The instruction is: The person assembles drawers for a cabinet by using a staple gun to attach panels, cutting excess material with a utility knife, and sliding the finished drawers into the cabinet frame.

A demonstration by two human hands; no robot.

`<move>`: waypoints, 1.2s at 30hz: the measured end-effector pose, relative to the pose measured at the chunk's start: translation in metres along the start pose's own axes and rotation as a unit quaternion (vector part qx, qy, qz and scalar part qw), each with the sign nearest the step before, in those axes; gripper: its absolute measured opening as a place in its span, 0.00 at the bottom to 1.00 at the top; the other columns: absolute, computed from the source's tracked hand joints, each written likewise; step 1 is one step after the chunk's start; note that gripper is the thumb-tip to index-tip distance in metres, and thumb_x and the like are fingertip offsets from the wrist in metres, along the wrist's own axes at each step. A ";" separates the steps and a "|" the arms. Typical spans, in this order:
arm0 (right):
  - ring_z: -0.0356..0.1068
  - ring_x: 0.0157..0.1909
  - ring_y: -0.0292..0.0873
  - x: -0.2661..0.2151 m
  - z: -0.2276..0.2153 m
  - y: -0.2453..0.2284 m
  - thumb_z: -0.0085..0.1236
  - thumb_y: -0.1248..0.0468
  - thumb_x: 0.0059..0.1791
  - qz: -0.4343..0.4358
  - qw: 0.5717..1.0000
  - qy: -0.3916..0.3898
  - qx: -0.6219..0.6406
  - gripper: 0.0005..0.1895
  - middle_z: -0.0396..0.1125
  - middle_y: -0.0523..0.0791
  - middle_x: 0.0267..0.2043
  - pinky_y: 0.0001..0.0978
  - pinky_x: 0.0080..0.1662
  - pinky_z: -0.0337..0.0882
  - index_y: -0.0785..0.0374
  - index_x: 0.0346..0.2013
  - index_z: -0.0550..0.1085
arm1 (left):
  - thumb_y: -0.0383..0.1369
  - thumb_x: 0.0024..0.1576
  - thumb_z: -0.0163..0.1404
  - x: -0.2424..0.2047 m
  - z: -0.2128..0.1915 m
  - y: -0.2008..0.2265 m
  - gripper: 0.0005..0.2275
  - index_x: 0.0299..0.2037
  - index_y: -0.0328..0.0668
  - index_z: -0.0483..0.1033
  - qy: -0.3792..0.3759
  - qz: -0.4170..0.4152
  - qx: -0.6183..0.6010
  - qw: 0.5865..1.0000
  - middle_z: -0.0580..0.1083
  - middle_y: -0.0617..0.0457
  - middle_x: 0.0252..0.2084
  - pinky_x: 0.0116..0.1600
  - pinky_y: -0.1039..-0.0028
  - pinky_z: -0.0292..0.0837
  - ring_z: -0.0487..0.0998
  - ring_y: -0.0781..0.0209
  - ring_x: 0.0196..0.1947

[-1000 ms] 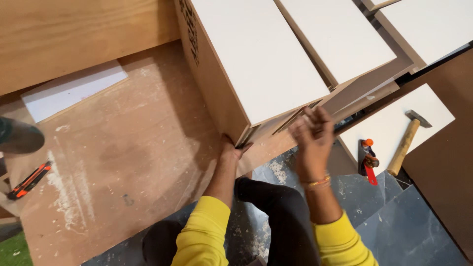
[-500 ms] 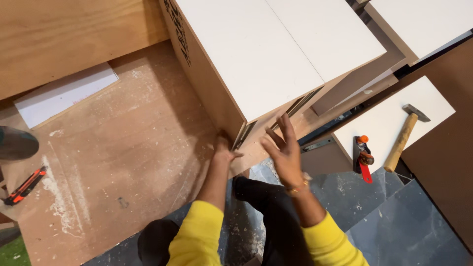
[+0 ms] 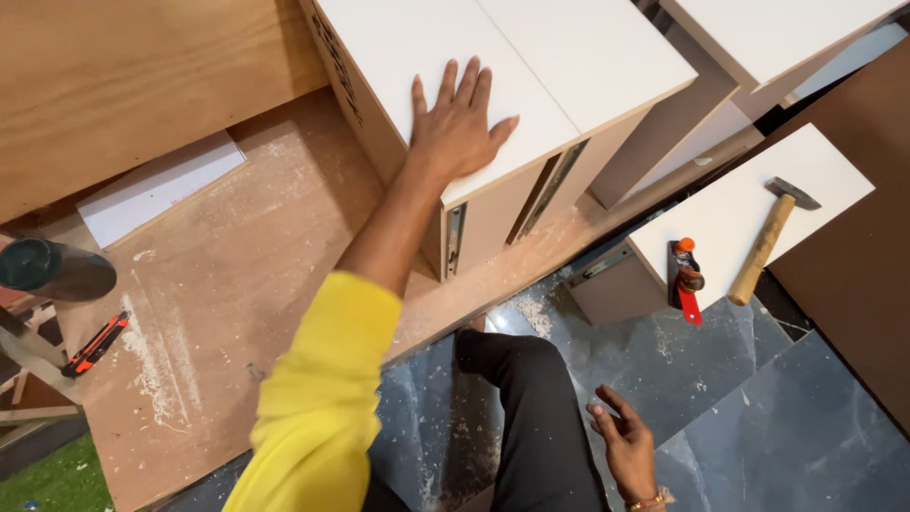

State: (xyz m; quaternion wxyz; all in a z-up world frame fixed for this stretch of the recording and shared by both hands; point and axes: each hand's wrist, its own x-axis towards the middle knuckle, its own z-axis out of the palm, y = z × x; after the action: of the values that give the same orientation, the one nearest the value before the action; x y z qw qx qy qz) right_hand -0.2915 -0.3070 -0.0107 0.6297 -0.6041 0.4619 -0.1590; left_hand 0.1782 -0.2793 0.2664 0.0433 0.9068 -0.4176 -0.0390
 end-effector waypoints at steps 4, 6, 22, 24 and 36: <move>0.74 0.58 0.49 -0.008 -0.019 -0.006 0.55 0.60 0.52 0.005 1.000 0.022 0.011 0.27 0.69 0.51 0.64 0.41 0.55 0.75 0.69 0.64 0.69 | 0.58 0.64 0.20 0.017 -0.003 0.031 0.34 0.77 0.52 0.36 -0.038 -0.001 0.013 0.999 0.34 0.60 0.80 0.72 0.27 0.23 0.31 0.48 0.79; 0.74 0.58 0.49 -0.008 -0.027 -0.007 0.55 0.59 0.52 -0.005 1.000 0.020 0.023 0.28 0.69 0.52 0.64 0.42 0.55 0.75 0.70 0.64 0.68 | 0.58 0.63 0.21 0.018 0.003 0.048 0.34 0.77 0.54 0.36 -0.046 0.043 0.026 0.998 0.34 0.62 0.80 0.72 0.28 0.24 0.32 0.50 0.80; 0.75 0.54 0.55 -0.002 -0.105 0.079 0.54 0.63 0.53 -0.021 0.994 0.087 0.057 0.24 0.70 0.58 0.59 0.47 0.51 0.78 0.74 0.61 0.70 | 0.59 0.64 0.19 0.001 0.010 0.026 0.26 0.74 0.84 0.44 -0.035 0.064 0.000 0.997 0.36 0.60 0.81 0.73 0.33 0.21 0.35 0.51 0.80; 0.75 0.53 0.56 -0.003 -0.112 0.092 0.55 0.63 0.53 -0.016 0.992 0.108 0.064 0.24 0.71 0.59 0.59 0.49 0.51 0.77 0.74 0.61 0.70 | 0.60 0.63 0.20 0.006 0.008 0.028 0.27 0.74 0.85 0.43 -0.027 0.023 -0.003 0.999 0.36 0.61 0.81 0.73 0.31 0.21 0.33 0.50 0.80; 0.77 0.54 0.50 0.010 -0.057 0.061 0.60 0.65 0.49 -0.079 0.994 0.068 -0.041 0.23 0.74 0.55 0.56 0.41 0.57 0.74 0.70 0.59 0.74 | 0.63 0.62 0.23 0.076 -0.002 0.022 0.36 0.77 0.56 0.39 0.015 -0.064 -0.002 0.998 0.37 0.57 0.80 0.71 0.28 0.26 0.35 0.52 0.79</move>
State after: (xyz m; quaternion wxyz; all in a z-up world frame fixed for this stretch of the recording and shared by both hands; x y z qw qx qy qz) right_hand -0.3525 -0.3364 -0.0613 0.5569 -0.6518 0.4608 -0.2294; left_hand 0.2109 -0.3517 0.2688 0.0492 0.9322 -0.3575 -0.0287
